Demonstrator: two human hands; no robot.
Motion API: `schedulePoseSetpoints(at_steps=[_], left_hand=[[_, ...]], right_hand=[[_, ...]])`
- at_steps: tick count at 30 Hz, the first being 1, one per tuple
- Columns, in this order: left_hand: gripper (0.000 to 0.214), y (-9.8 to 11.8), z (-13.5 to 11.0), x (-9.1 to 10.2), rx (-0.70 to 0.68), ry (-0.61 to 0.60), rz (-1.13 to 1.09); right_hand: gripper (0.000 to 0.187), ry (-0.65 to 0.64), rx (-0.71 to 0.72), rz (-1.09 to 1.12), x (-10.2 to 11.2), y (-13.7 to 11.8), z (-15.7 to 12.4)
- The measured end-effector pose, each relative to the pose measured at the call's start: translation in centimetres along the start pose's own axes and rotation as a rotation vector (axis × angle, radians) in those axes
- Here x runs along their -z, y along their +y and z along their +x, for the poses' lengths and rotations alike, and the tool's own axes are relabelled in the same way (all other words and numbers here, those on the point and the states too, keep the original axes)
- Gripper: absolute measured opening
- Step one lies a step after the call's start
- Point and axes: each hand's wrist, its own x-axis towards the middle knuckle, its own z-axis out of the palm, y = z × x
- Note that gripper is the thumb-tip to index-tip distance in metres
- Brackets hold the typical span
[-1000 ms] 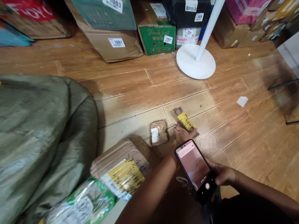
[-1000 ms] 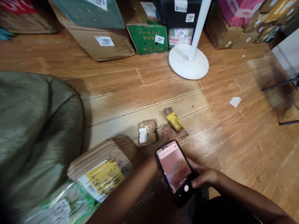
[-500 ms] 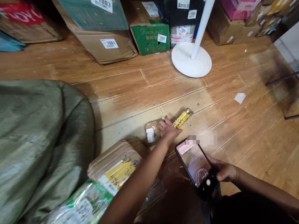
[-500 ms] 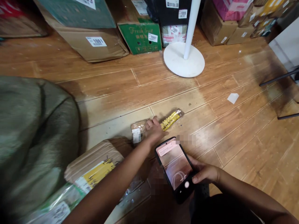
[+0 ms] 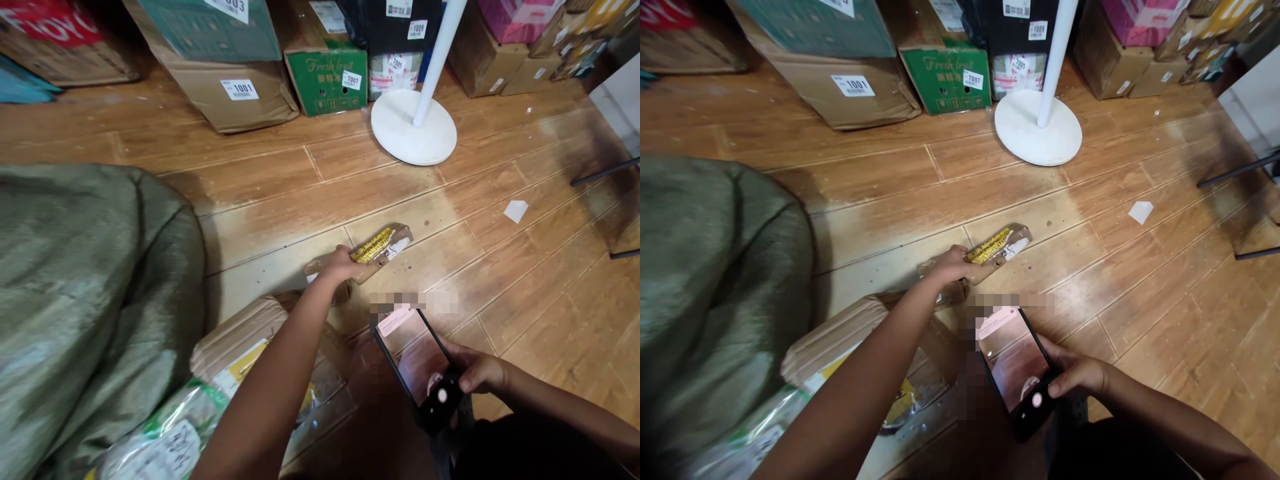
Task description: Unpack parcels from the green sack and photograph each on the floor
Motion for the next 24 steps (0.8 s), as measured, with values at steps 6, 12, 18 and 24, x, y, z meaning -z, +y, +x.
schedulePoseSetpoints(at_steps=[6, 12, 18, 24], left_hand=[[0.057, 1.0, -1.3, 0.0, -0.031, -0.024, 0.13], [0.043, 1.5, -5.2, -4.5, -0.319, 0.231, 0.468], [0.036, 0.2, -7.3, -9.9, -0.495, 0.137, 0.495], [0.034, -0.6, -7.5, -11.5, -0.466, 0.154, 0.441]], right_hand=[[0.116, 0.03, 0.021, -0.042, -0.2, -0.1, 0.1], [0.114, 0.067, 0.027, -0.043, 0.0, 0.0, 0.1], [0.117, 0.082, -0.061, -0.056, 0.5, 0.4, 0.0], [0.109, 0.097, -0.047, -0.056, 0.6, 0.5, 0.0]])
